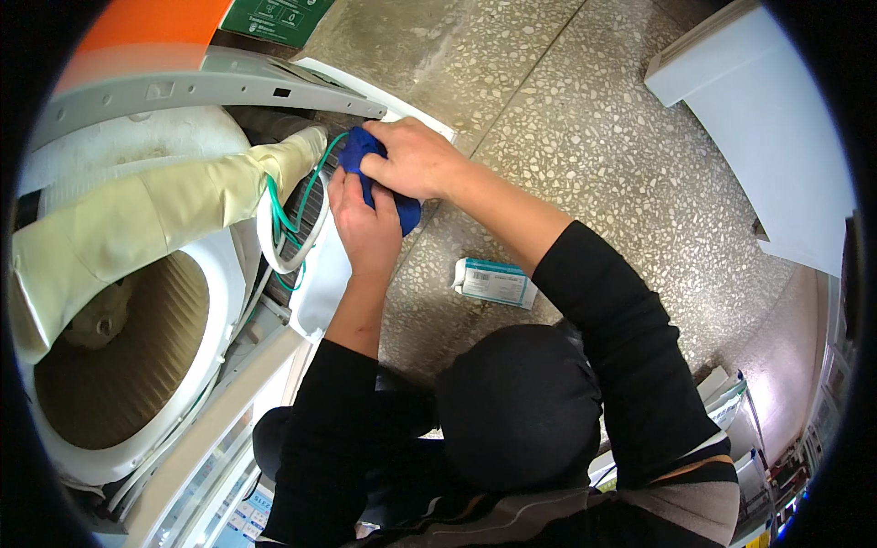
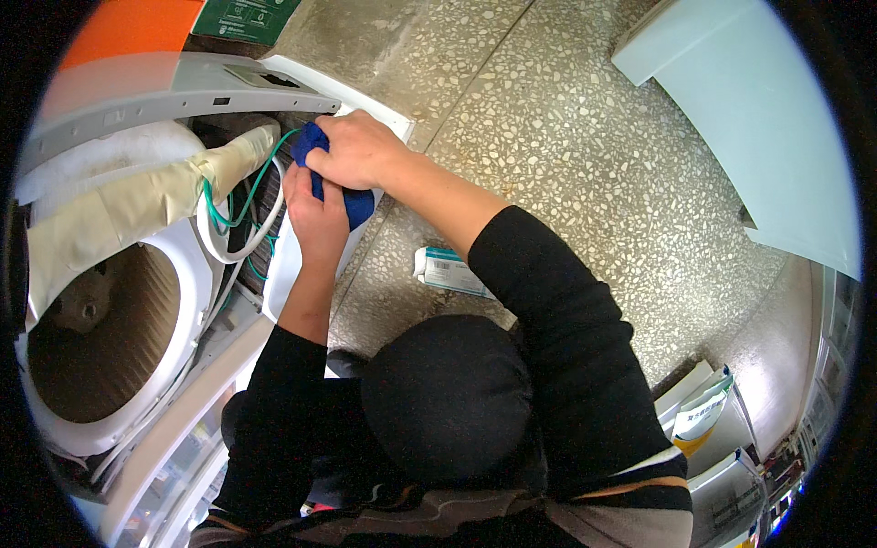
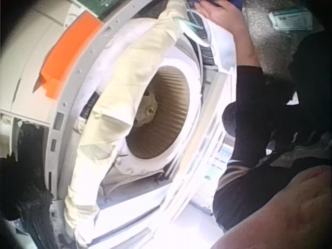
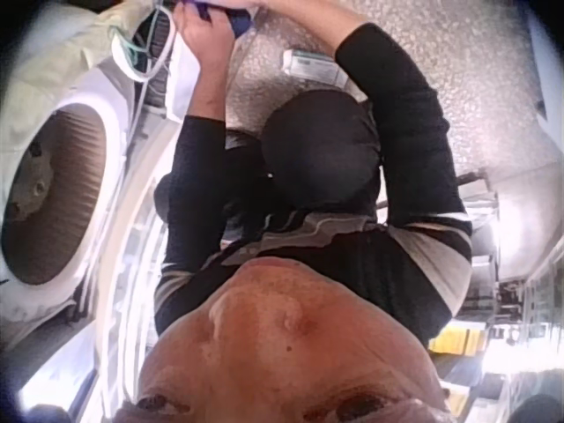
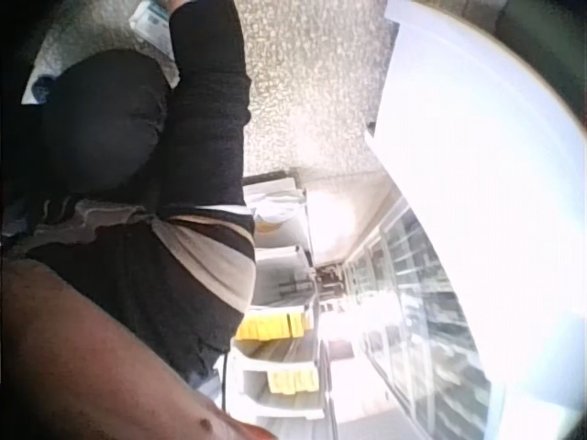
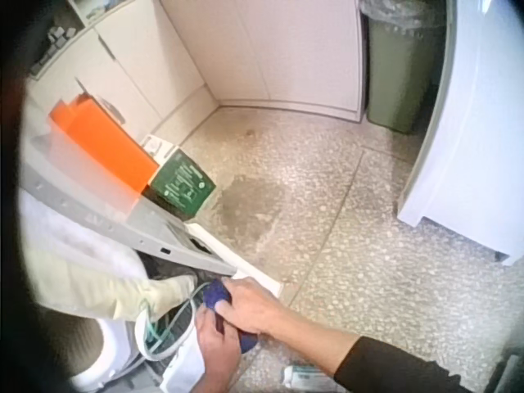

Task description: The person kneels on the floor and wipes the interior components of a disassembled white appliance with a blue cloth. They clean the plastic housing, internal fan, and surrounding areas, then place the cloth on the floor.

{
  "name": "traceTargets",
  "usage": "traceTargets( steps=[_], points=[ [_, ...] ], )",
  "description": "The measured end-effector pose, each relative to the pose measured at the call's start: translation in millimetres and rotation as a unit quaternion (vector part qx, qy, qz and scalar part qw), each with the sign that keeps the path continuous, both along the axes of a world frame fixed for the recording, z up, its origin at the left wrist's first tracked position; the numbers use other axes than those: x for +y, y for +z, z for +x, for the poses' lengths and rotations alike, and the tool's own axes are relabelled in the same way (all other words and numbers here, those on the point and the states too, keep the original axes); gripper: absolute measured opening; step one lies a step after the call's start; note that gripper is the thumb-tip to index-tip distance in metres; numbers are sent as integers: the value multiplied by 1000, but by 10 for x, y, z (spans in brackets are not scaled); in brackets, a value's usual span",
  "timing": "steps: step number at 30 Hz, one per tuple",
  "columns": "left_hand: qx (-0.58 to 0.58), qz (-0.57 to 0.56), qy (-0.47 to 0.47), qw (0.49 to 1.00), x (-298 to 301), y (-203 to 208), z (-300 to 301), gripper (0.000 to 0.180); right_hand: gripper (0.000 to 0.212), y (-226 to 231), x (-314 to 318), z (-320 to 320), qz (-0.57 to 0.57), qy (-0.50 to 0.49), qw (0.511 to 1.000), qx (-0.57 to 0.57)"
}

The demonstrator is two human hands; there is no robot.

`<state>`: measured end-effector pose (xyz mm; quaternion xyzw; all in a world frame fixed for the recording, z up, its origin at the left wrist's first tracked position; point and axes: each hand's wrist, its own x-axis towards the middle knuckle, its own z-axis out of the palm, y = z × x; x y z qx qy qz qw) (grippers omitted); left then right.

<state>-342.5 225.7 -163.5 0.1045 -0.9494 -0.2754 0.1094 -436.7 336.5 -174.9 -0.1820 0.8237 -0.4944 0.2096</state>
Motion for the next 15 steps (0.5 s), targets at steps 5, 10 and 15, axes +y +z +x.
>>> traceTargets(
  steps=[5, 10, 15],
  points=[
    [30, -6, -1, 1000, -24, 14, 43, 40, 36, 49, 88, -13, 119, -8, 963, 243],
    [86, 36, 67, 993, -27, -80, 12, 39, 22, 85, -47, 56, 113, -46, 962, 243],
    [40, 43, 56, 997, -77, -236, 50, 46, 42, -149, -76, -13, 34, -13, 997, 71]
  ],
)
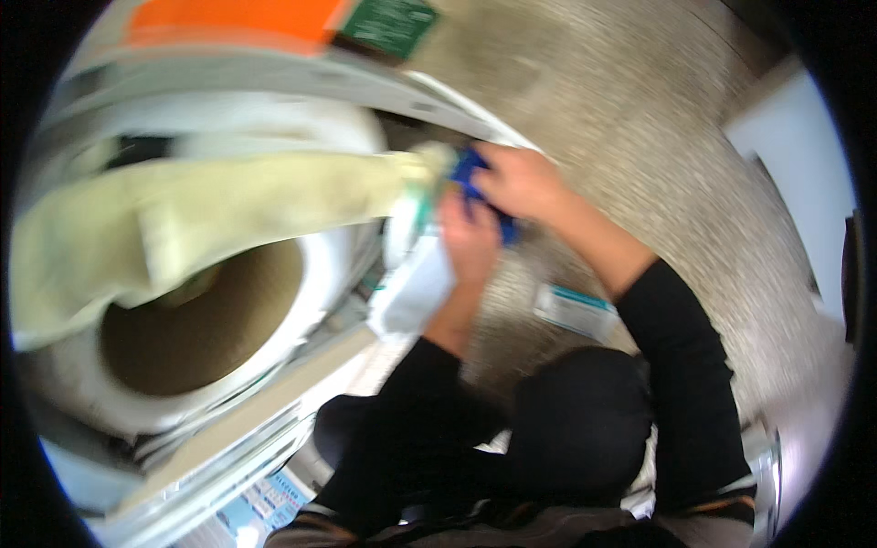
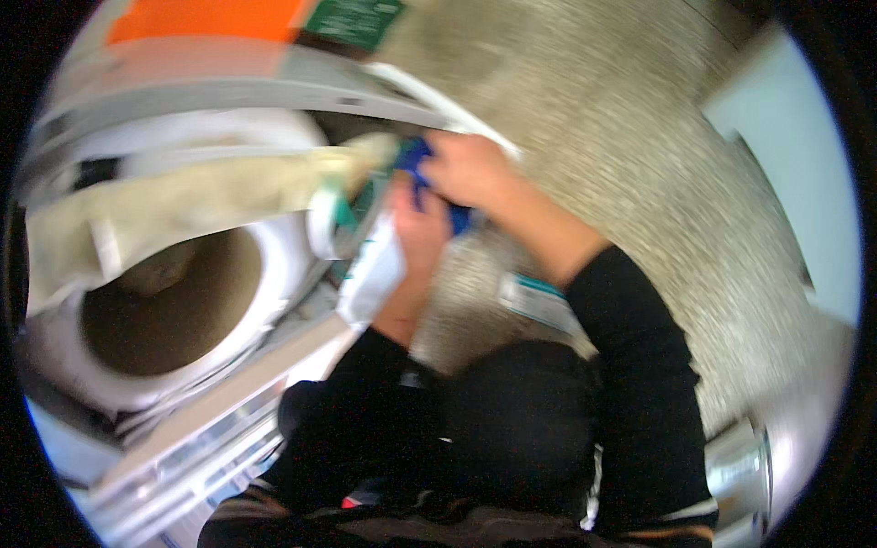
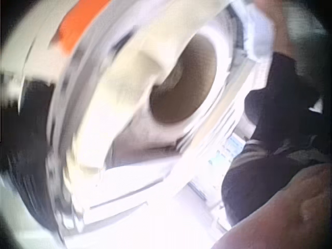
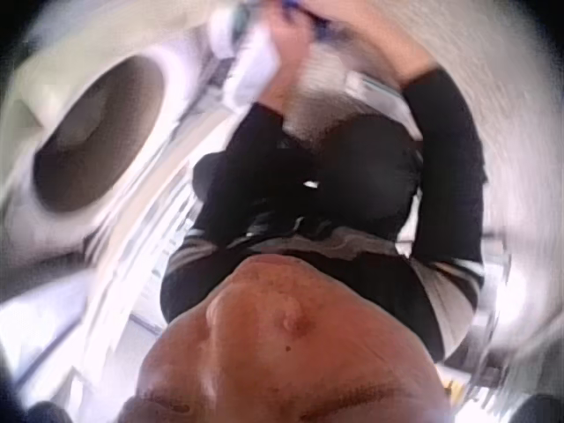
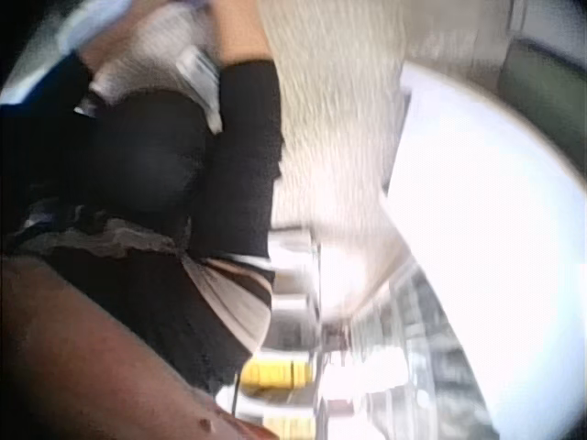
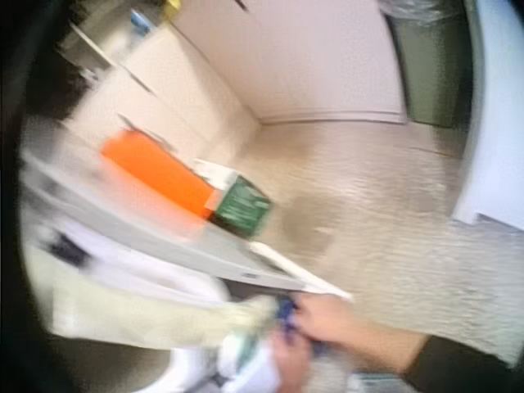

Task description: The person kneels on the floor and wipes the interior components of a disassembled white appliance with a blue cloth. They clean the plastic housing, internal fan, and surrounding areas, then place the cloth on the floor.

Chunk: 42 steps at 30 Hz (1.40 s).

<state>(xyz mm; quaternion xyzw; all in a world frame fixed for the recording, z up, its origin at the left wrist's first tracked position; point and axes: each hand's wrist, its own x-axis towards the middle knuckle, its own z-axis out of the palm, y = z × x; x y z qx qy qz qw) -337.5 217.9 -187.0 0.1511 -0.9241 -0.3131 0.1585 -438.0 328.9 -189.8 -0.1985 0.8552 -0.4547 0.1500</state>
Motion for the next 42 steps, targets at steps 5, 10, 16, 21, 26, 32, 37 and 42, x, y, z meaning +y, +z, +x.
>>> traceTargets(
  steps=[5, 10, 16, 21, 26, 32, 37, 42],
  points=[
    [-170, 55, 54, 982, 223, 42, 54, 59, 54, -63, 117, -88, -35, 27, 997, -64],
    [-289, 74, 4, 954, 255, 199, -16, 62, 47, -20, 88, -92, 88, 103, 991, 4],
    [-251, 13, -2, 968, 170, 318, -20, 49, 40, -90, 30, -169, 49, 106, 993, -5],
    [-274, -7, -33, 961, 118, 337, -38, 48, 43, -76, 8, -323, 54, 90, 988, -112],
    [-302, -25, -51, 952, 57, 489, -100, 41, 43, 64, -83, -300, 154, 131, 979, -5],
    [-320, -23, -51, 946, -7, 548, -4, 43, 45, 248, -194, -189, 229, 204, 951, 35],
    [-318, -40, -24, 947, -63, 435, 152, 49, 44, 357, -227, -94, 309, 205, 925, 79],
    [-306, -10, -35, 952, -6, 340, 217, 49, 28, 207, -235, 35, 246, 116, 949, 160]
  ],
)
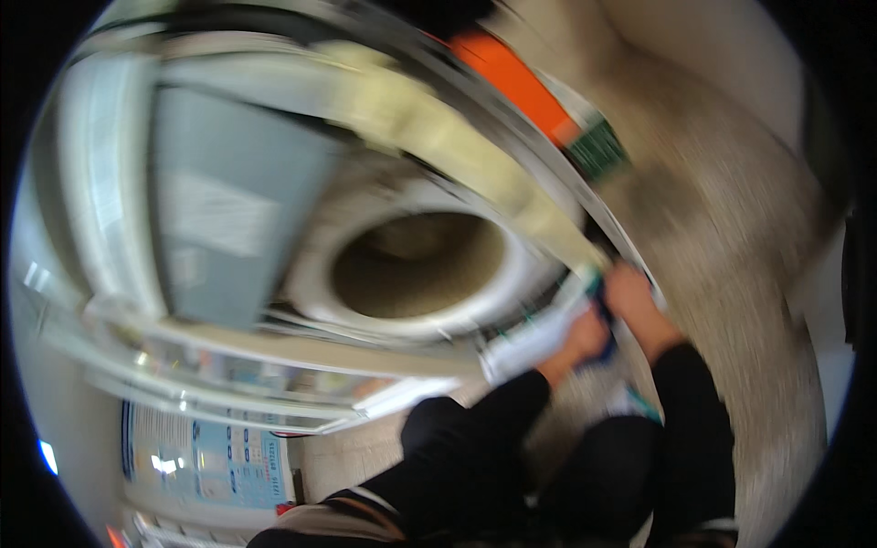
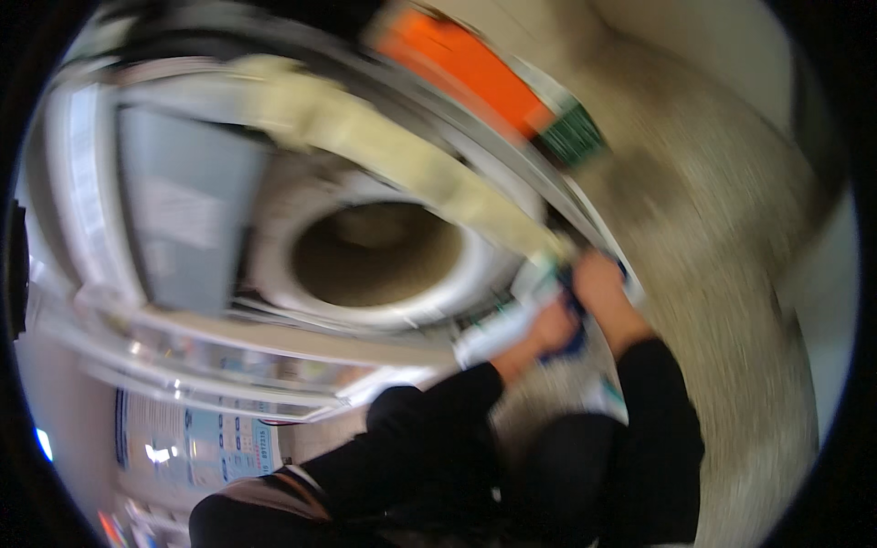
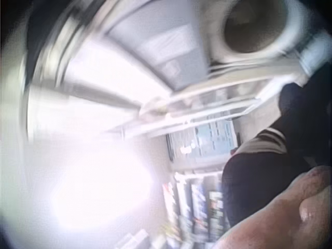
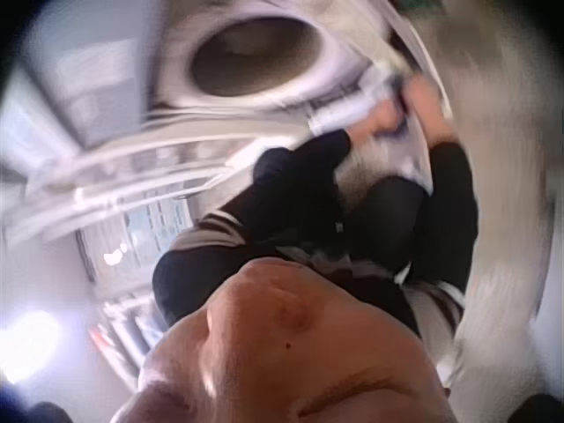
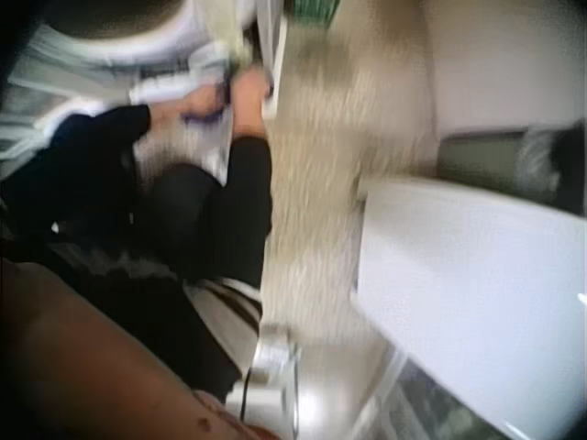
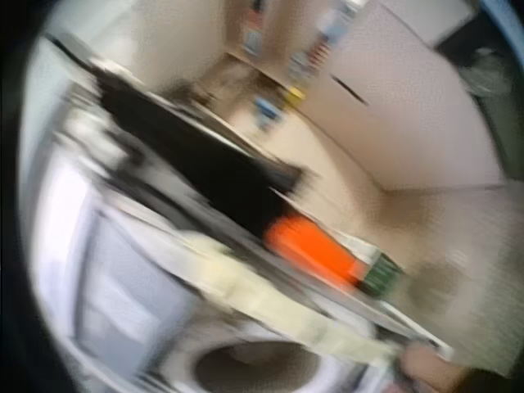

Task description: The person kneels on the floor and wipes the interior components of a disassembled white appliance with a blue cloth. They clean the plastic housing, internal fan, and surrounding areas, then place the cloth on the floor.

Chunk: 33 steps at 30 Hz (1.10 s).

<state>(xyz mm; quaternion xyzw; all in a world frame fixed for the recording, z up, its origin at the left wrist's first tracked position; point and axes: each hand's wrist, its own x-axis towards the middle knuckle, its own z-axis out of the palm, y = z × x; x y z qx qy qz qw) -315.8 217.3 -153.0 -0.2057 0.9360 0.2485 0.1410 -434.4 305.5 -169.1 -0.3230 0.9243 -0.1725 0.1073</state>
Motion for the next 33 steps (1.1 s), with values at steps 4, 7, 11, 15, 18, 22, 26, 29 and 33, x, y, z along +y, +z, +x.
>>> traceTargets(
  steps=[4, 7, 11, 15, 18, 22, 26, 29, 33],
  points=[
    [126, 8, 2, 992, 61, -77, 104, 50, 29, -177, 313, 163, -178, -37, 983, 12],
    [90, 274, 161, 944, 126, -90, 191, 40, 33, -134, 777, 386, -233, -63, 970, 28],
    [2, 549, 336, 765, 193, -66, 363, 43, 59, -83, 1185, 976, -389, -106, 889, -216],
    [-3, 688, 354, 634, 425, -39, 432, 52, 70, -198, 1251, 1390, -474, -116, 833, -262],
    [-1, 711, 307, 633, 450, 67, 412, 50, 69, -293, 1213, 1268, -488, -221, 810, -240],
    [41, 476, 322, 817, 295, 188, 476, 44, 64, -285, 1131, 668, -438, -282, 851, -65],
    [41, 452, 306, 837, 99, 121, 493, 35, 64, -166, 708, 481, -216, -183, 954, -103],
    [31, 426, 276, 861, 6, 70, 525, 32, 64, -72, 672, 738, -197, -130, 959, -160],
    [-26, 387, 200, 900, -137, 58, 596, 31, 53, 7, 711, 826, -265, -87, 954, -109]
  ],
)
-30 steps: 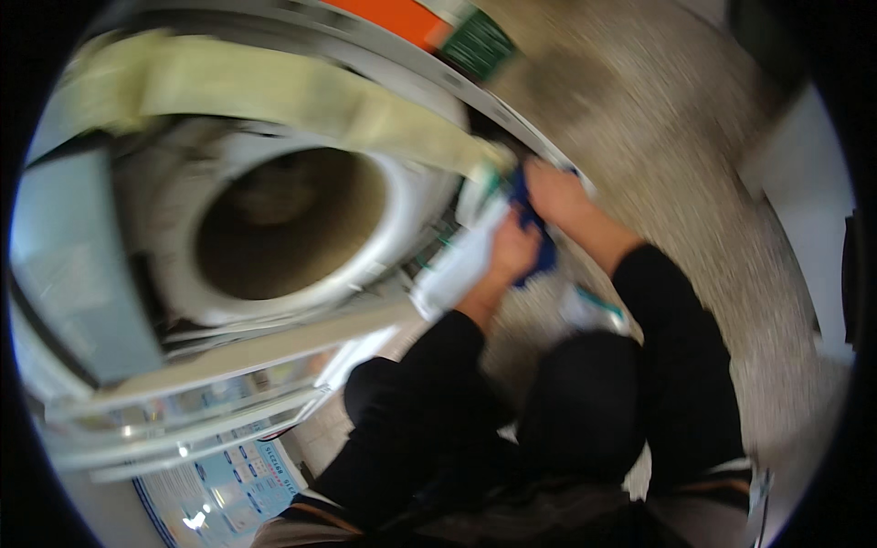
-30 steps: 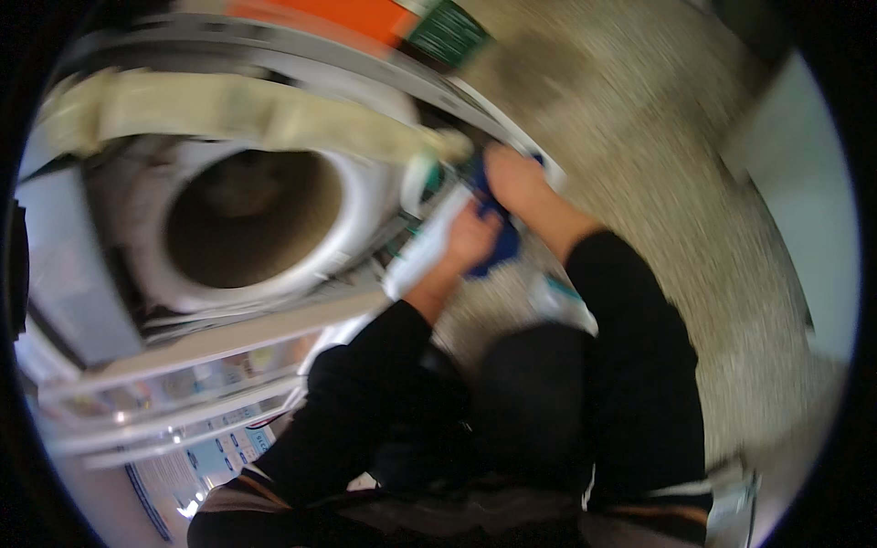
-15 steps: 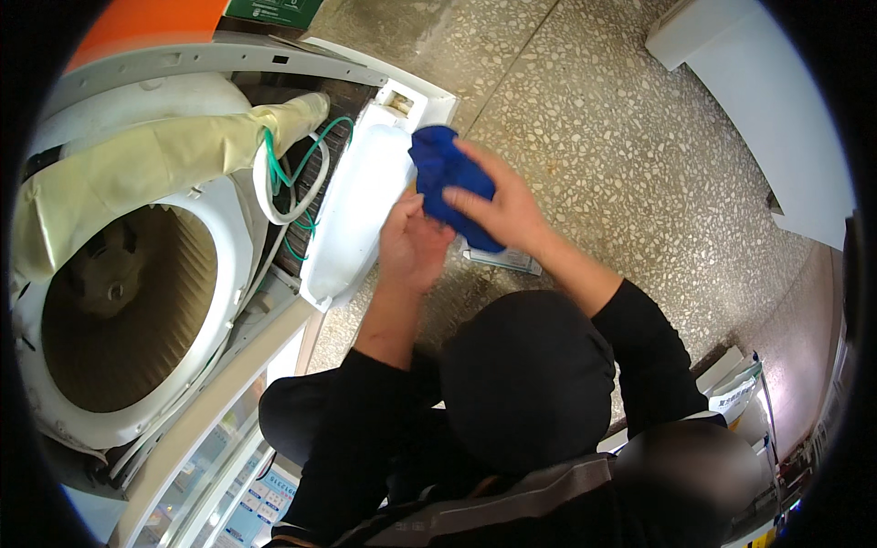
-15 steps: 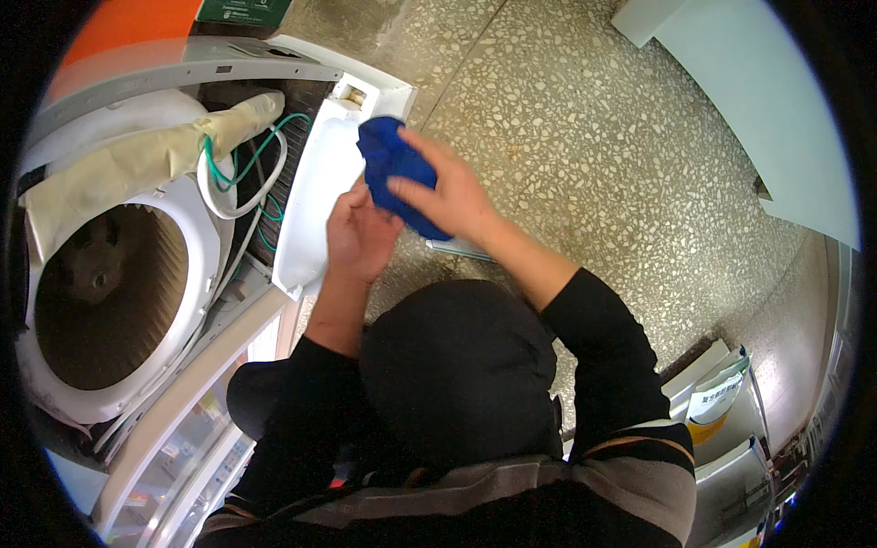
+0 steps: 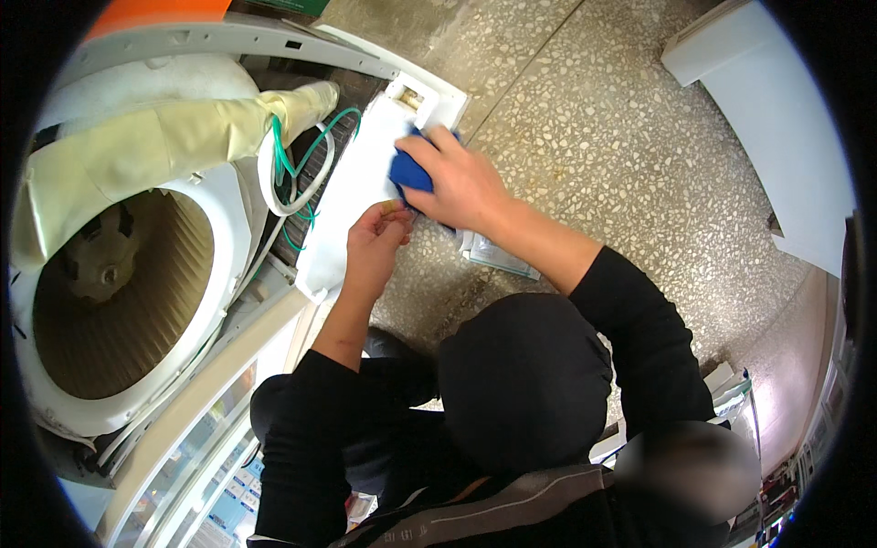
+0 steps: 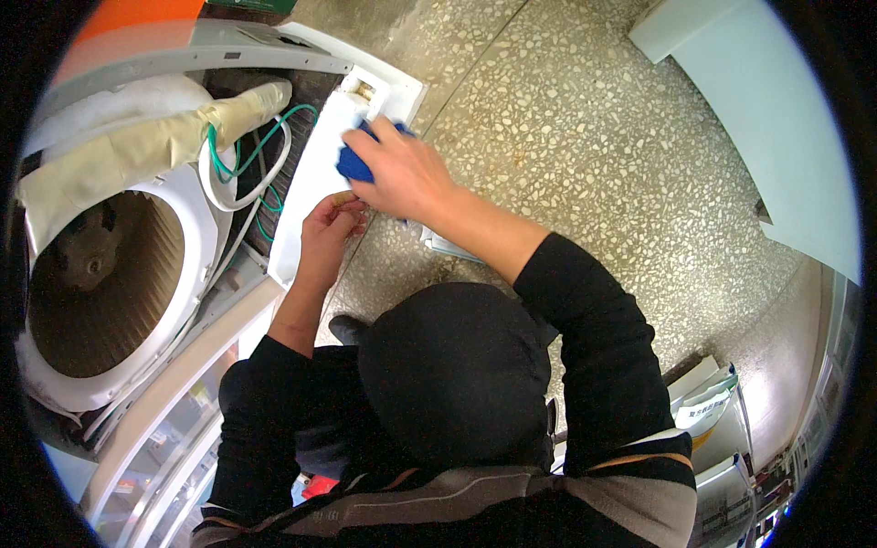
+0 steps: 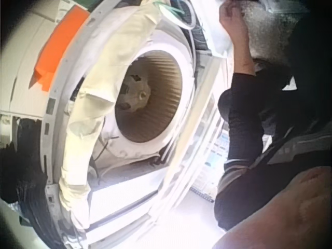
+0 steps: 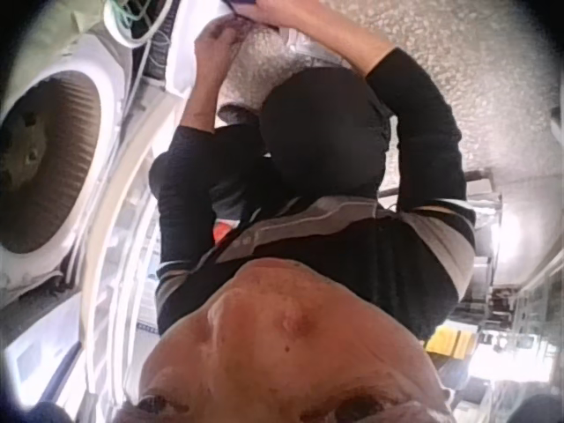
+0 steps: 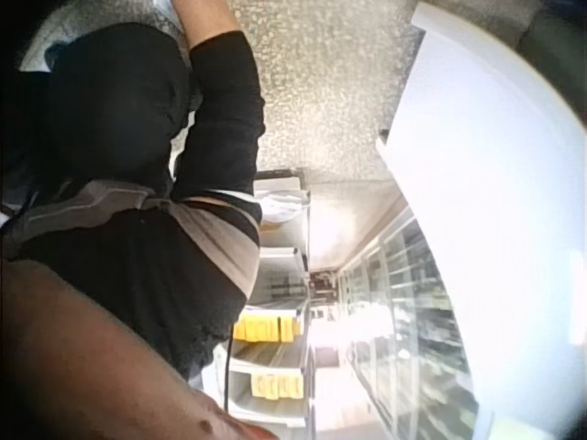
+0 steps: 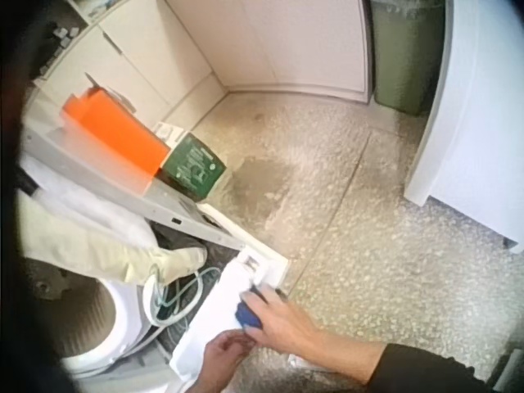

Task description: The person kneels on the floor and wipes the interior components of a disassembled white appliance with a blue cloth. They clean the plastic housing, internal fan, and surrounding areas, then place the cloth on the floor.

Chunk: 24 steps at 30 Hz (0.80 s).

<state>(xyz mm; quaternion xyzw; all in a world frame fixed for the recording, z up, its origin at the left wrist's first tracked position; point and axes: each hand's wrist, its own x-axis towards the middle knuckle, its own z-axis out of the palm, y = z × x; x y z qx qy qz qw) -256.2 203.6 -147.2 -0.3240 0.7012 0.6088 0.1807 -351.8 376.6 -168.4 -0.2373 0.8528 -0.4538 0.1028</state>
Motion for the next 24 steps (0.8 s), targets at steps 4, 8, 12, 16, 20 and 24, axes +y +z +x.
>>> traceTargets(
  steps=[4, 8, 12, 16, 20, 24],
  points=[
    [-46, -43, -182, 981, -93, -38, 88, 34, 49, -48, -410, -483, 58, 0, 972, 226],
    [-124, -74, -358, 922, -130, 163, 255, 38, 54, -192, -548, -735, 148, 78, 958, 233],
    [-115, -58, -517, 846, -309, 623, 353, 44, 46, -291, -524, -668, 95, 16, 965, 244],
    [-90, -13, -562, 822, -663, 1104, 530, 51, 46, -216, -479, -505, 118, -65, 974, 183],
    [-53, -11, -551, 832, -1144, 1322, 676, 56, 47, -18, -133, -491, 154, -37, 970, 186],
    [-159, -57, -411, 896, -1675, 1755, 1035, 55, 49, 220, 152, -578, 331, 92, 936, 70]
  ],
)
